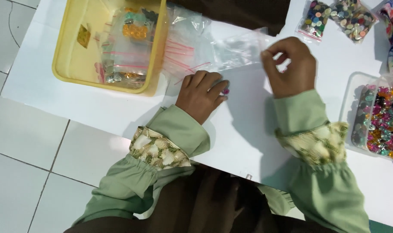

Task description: The person sorts colorful buttons from a container onto a white table, arranging them by color. They then place groups of pink, yellow, and silver buttons into small clear plastic bags, sealing each bag before moving to the next color.

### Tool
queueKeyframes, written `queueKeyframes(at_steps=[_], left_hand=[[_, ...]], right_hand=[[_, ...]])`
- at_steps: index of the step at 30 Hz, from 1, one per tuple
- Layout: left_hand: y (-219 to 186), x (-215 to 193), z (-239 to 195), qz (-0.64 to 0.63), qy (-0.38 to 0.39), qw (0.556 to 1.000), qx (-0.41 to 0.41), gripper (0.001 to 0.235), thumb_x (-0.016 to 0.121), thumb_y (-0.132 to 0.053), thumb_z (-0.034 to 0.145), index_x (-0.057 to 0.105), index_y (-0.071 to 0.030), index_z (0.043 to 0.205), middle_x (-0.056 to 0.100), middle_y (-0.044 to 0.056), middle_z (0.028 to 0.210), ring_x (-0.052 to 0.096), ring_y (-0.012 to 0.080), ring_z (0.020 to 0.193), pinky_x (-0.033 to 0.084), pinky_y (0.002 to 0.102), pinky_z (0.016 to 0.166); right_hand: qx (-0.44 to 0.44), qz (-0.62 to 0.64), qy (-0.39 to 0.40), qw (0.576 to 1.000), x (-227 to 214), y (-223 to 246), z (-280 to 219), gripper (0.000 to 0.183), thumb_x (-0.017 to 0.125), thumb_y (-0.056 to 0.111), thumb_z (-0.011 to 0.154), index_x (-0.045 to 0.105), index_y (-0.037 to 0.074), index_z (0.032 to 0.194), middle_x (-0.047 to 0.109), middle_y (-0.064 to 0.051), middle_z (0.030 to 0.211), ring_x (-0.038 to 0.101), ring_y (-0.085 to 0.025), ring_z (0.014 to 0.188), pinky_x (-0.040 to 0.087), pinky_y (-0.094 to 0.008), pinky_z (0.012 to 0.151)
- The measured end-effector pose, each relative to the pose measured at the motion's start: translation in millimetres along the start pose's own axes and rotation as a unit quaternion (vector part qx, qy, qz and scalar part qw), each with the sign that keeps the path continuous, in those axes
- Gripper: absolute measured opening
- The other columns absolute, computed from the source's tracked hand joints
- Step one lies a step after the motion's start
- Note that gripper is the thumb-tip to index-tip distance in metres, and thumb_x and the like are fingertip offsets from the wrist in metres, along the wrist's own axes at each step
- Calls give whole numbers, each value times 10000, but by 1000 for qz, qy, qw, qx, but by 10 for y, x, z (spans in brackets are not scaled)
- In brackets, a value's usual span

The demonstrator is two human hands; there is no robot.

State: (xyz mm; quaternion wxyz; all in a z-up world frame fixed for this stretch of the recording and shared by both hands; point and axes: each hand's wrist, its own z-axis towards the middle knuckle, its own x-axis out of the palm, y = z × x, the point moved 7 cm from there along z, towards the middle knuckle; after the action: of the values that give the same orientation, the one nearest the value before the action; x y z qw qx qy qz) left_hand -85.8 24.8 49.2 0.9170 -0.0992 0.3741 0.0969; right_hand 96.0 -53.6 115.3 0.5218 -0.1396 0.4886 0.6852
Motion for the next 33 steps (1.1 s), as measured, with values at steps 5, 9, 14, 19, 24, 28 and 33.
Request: queueKeyframes(at_steps=[5,9,14,19,24,28,33], left_hand=[[-85,115,13,-18,32,999,37,187,841,-201,904,709,-217,1035,588,-29,1031,516,219,897,398,371,720],[-343,191,154,-38,36,994,100,111,751,-173,981,658,-176,1041,568,4,986,503,224,882,408,361,716],[-657,485,368,-61,29,987,142,73,710,-213,1018,645,-182,1030,536,6,969,487,219,844,413,356,664],[-770,750,592,-121,31,980,155,129,798,-214,969,679,-192,1016,502,2,927,471,193,859,462,311,625],[-749,1239,706,-168,101,974,114,350,721,-419,1000,665,-207,1272,623,17,1084,552,224,1015,542,371,800],[-557,694,943,-367,100,924,23,146,591,-212,1073,691,-140,1151,610,52,955,546,263,883,464,387,795],[-91,306,1020,-428,36,893,-138,333,477,-333,1112,708,-93,1123,575,24,926,549,140,824,409,269,694]], right_hand=[[80,30,-30,996,-523,-278,-353,73,703,8,1171,659,11,1112,655,-112,1028,597,-208,872,442,-328,710],[103,71,-87,988,-838,-691,-605,133,746,-6,1247,654,-25,1153,693,-140,1055,590,-192,874,456,-300,751],[116,199,-142,963,-850,-1080,-730,169,720,59,1200,593,-31,1133,698,-202,1049,727,-266,1004,610,-351,841],[113,177,-150,966,-800,-1145,-780,185,703,72,1209,616,-52,1103,723,-210,1043,691,-226,891,576,-312,775],[111,206,-177,956,-796,-1097,-809,147,687,85,1173,589,-9,1118,699,-181,1020,659,-217,911,552,-326,850],[130,225,-206,944,-793,-1101,-861,187,715,127,1144,596,-6,1091,700,-177,1003,677,-218,903,567,-301,820],[115,239,-227,937,-810,-1040,-850,156,687,114,1150,577,18,1093,702,-181,1013,652,-207,867,556,-313,837]])
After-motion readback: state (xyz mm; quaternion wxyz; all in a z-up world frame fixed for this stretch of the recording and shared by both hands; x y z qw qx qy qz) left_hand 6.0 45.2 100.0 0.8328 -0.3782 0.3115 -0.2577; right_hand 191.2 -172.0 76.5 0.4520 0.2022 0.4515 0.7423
